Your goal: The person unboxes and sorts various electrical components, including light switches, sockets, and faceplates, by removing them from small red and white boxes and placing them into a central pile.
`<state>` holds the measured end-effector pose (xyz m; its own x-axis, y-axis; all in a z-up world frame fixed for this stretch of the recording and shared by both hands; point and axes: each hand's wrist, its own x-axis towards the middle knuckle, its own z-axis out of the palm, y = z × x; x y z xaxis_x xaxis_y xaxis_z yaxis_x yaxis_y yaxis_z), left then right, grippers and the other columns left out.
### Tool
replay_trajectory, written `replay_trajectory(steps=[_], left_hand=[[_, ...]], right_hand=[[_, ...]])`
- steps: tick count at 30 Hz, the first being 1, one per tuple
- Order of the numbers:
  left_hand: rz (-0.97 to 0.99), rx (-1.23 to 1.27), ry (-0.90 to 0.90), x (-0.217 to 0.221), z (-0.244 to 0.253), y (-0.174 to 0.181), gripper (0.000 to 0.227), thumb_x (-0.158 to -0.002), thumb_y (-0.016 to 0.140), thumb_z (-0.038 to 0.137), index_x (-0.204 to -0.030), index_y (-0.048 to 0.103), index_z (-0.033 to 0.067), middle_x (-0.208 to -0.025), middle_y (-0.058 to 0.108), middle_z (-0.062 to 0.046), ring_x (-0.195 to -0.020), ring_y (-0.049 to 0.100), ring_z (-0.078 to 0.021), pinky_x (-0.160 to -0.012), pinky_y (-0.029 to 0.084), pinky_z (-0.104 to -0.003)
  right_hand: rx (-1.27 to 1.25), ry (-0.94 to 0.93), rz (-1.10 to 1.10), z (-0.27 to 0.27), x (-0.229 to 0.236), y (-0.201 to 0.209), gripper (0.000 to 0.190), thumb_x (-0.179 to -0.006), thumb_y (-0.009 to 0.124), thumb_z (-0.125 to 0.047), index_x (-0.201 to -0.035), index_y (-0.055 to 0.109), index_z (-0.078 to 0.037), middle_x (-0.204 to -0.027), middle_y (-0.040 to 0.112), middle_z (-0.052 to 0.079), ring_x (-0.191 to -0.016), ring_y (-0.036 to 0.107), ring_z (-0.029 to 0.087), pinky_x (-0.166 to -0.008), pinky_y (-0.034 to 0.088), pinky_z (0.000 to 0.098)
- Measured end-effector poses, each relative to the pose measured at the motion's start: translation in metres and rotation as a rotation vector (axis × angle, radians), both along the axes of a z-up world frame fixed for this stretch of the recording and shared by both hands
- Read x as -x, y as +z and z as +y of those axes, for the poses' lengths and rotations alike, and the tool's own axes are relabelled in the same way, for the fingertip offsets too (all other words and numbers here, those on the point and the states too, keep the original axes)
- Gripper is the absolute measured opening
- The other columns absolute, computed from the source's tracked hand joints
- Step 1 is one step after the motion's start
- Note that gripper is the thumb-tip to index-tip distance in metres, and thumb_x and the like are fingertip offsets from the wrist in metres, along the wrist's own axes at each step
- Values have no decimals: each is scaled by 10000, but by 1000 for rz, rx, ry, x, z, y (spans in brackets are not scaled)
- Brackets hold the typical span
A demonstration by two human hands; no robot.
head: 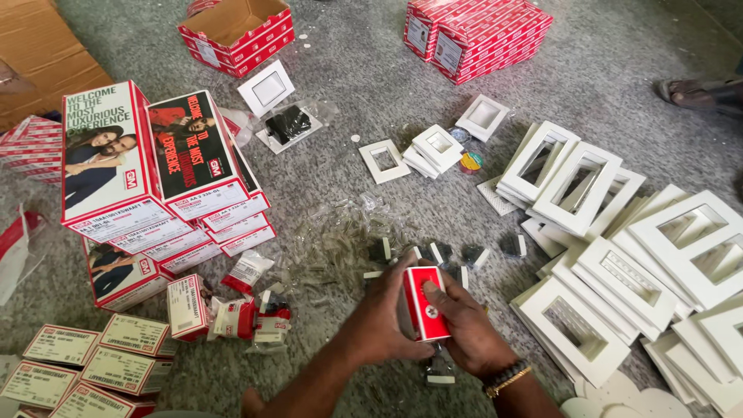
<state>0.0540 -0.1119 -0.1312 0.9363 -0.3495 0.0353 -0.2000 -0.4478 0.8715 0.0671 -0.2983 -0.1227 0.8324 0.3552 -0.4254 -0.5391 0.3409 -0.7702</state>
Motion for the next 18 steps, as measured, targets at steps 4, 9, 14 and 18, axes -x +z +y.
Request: replay_trajectory(steps=[4, 9, 14, 18], left_hand=[[100, 98, 91, -1, -14, -6, 1364, -493, 977, 294, -1616, 220, 128, -1528, 480, -176, -1375, 544, -329, -1127, 490, -459], [251, 620, -57, -17, 5, -16, 1311, -523, 948, 242, -1601, 218, 85, -1442, 578, -165, -1275, 616, -288, -1043, 551, -458], [558, 804, 71, -28, 6, -39, 1025, -870, 928, 516, -1512, 403, -87, -1337, 687, -342, -1078, 719, -418, -864, 575, -563], [575, 649, 242, -23, -11, -22, 1241, -620, 782, 609, -1670, 297, 159, -1389, 607, -204, -1054, 679, -354, -865, 608, -479]], right_hand=[[-43, -53, 38, -5, -7, 1, 527, -985, 566, -288, -1447, 494, -45, -1223, 669, 154, -1063, 680, 249, -894, 605, 410], [208, 144, -80, -23, -16, 24, 624, -857, 642, -247, -1459, 474, -260, -1235, 694, -21, -1057, 714, 205, -868, 632, 447], [254, 115, -122, -27, -24, 13, 445, -913, 612, -275, -1314, 511, -110, -1041, 706, 87, -787, 720, 184, -663, 634, 344], [496, 103, -95, -23, -27, 9, 374, -926, 551, -423, -1122, 549, -105, -766, 735, 144, -502, 683, 176, -434, 576, 280]])
